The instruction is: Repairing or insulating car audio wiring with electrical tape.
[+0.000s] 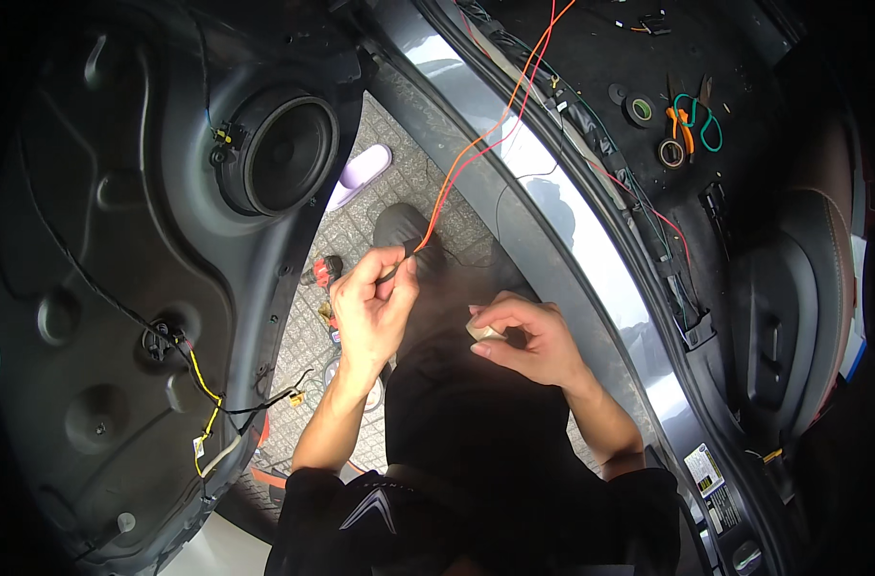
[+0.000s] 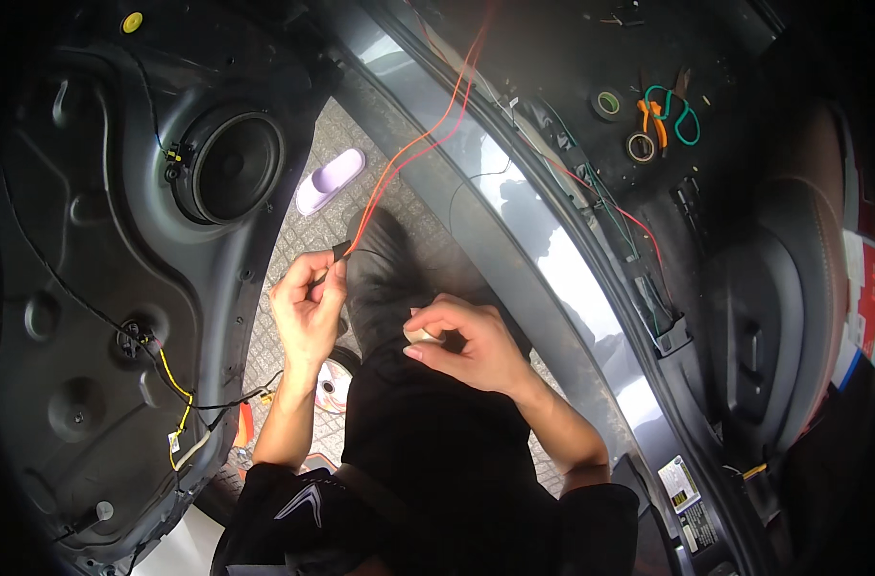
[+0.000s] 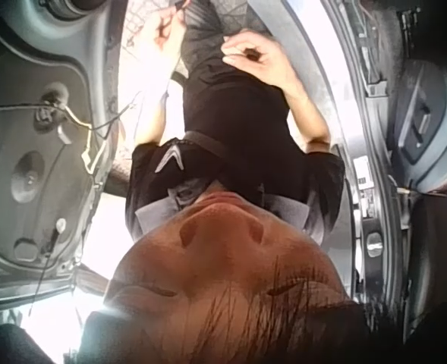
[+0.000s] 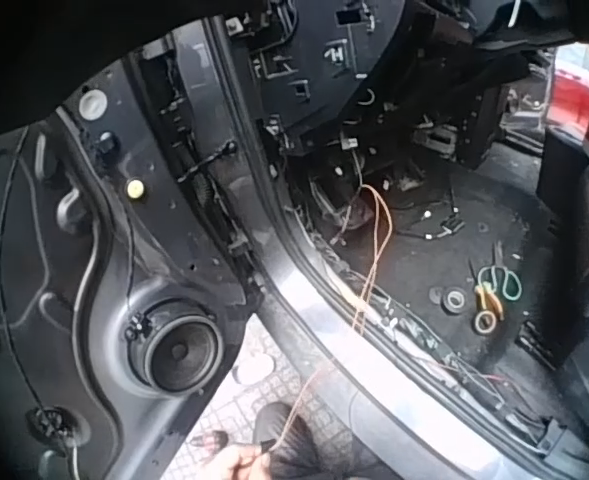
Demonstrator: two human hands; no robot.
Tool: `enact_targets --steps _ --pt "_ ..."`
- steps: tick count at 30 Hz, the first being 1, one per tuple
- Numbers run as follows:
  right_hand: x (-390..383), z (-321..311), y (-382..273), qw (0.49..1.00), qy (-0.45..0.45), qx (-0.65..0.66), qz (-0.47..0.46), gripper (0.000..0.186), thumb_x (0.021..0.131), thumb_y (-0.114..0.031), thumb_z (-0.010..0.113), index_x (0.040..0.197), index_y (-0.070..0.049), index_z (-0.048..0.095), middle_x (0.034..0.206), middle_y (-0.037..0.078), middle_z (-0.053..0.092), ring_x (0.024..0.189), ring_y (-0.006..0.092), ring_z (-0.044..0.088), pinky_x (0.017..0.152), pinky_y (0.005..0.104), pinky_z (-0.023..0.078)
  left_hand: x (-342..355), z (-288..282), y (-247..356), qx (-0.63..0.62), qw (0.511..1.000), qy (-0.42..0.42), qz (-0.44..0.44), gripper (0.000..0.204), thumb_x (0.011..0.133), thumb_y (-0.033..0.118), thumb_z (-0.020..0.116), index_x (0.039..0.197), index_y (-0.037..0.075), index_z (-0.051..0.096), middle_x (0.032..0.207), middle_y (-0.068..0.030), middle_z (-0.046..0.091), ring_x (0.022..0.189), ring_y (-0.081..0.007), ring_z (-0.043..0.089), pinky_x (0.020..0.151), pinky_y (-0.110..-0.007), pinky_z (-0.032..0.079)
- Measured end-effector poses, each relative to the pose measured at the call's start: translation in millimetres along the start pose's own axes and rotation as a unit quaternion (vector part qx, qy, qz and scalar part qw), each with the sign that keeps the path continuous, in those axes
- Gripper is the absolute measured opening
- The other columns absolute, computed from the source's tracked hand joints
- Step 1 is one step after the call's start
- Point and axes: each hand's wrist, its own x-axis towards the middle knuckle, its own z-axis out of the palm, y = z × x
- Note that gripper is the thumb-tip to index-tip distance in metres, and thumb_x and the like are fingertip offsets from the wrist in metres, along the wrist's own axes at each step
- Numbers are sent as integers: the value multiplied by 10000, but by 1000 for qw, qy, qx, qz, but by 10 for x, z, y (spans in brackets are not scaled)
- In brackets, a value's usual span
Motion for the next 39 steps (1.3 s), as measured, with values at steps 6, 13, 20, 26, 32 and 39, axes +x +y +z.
enact_targets --steps 6,13,20,26,32,39 --pt "480 195 -9 888 170 -401 -150 327 746 -276 806 1026 -121 737 864 40 485 860 238 487 906 433 453 1 -41 -9 -79 995 -21 -65 113 877 12 689 974 -45 676 699 -20 669 681 5 570 587 -179 466" --pt "1087 -33 -216 911 72 -287 -287 278 777 -161 760 1004 -63 635 1089 74 658 1073 283 619 1110 539 333 22 -214 92 -63 994 -69 -59 92 905 37 669 948 -38 639 733 -68 684 608 -19 555 543 -231 453" --pt "1305 -158 -418 919 -114 -288 -243 139 859 -113 680 984 -54 671 866 99 664 803 294 658 710 393 507 138 -439 91 62 986 -41 148 86 892 28 653 957 -27 640 765 -95 633 583 -143 573 530 -281 445" --pt "1421 -216 -715 873 -216 -381 -217 128 916 -168 631 968 -58 669 842 97 673 727 337 648 612 393 495 109 -411 89 69 989 -35 124 170 843 -10 667 1013 -12 678 763 -89 598 584 -177 569 530 -305 449" --pt "1481 -292 -697 881 -305 -343 -116 178 953 -214 599 955 -48 663 750 120 667 697 325 656 611 393 490 102 -294 -115 60 968 -11 242 231 795 11 728 1025 20 708 694 -59 523 565 -166 539 508 -319 436" --pt "1399 -242 -691 911 -315 -244 -109 171 952 -209 602 933 -45 646 725 117 656 670 307 654 598 389 483 88 -443 -101 91 943 -74 312 190 886 62 645 1061 30 713 749 -84 604 596 -180 565 544 -300 464"
